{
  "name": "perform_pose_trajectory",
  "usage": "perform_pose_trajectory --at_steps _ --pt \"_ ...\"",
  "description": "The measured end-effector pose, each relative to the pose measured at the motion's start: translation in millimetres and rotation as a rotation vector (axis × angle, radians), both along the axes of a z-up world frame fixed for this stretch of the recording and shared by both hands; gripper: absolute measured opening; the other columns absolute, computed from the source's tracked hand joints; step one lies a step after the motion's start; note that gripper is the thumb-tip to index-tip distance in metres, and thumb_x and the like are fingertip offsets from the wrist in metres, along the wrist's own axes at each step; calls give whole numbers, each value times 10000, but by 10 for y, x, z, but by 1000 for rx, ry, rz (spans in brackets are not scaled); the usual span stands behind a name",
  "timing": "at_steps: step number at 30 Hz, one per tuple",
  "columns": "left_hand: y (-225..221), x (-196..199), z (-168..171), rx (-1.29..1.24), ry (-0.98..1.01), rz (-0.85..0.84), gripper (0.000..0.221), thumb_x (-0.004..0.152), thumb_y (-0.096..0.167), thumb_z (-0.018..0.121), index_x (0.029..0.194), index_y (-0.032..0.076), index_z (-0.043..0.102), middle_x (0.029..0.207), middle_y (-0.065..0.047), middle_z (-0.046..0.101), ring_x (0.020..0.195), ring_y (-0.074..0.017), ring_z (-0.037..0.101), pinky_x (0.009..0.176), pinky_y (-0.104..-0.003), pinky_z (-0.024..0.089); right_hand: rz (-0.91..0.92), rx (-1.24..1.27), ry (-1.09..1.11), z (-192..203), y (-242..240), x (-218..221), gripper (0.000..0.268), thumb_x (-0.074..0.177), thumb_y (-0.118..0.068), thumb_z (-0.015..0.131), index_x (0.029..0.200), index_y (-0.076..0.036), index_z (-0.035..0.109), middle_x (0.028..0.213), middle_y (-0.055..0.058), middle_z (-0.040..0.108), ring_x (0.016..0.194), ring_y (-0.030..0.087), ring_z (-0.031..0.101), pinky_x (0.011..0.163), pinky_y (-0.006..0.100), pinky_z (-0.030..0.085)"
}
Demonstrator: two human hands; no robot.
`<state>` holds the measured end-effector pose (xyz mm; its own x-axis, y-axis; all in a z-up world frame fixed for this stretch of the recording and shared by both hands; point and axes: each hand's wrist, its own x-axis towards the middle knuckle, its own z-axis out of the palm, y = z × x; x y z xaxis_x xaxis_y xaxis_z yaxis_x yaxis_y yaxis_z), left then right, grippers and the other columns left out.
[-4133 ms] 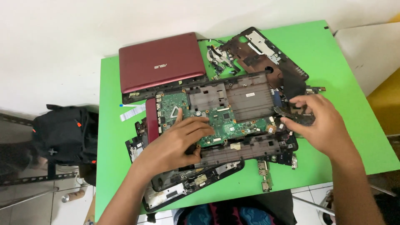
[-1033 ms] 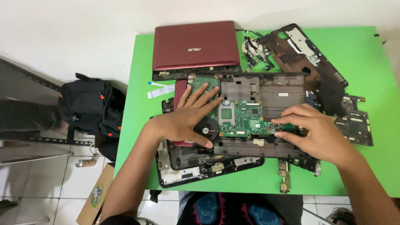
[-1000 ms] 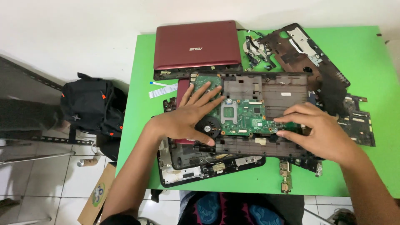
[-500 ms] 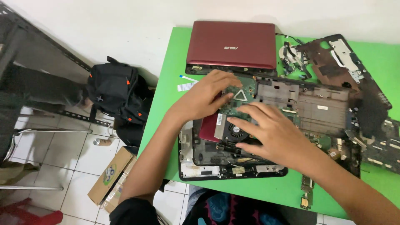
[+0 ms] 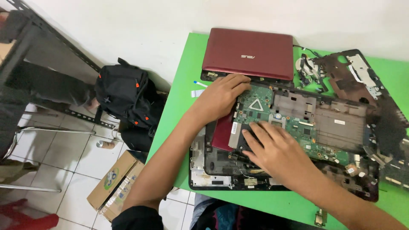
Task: Repairing a laptop by connecting internal ribbon cables to the motherboard and using a screwdriver to secure parts.
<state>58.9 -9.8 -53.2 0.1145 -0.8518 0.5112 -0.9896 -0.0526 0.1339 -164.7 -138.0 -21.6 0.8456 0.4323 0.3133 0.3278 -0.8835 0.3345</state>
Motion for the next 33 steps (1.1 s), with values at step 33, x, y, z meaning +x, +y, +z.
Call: perform_pose_trajectory --at_steps 33 --pt "40 -4 15 7 179 -149 463 952 -94 504 1406 -15 554 1395 -251 571 1253 -446 556 1037 -558 497 -20 429 232 -204 -139 58 747 851 -436 770 1498 -167 511 1219 132 520 1125 300 552 965 498 509"
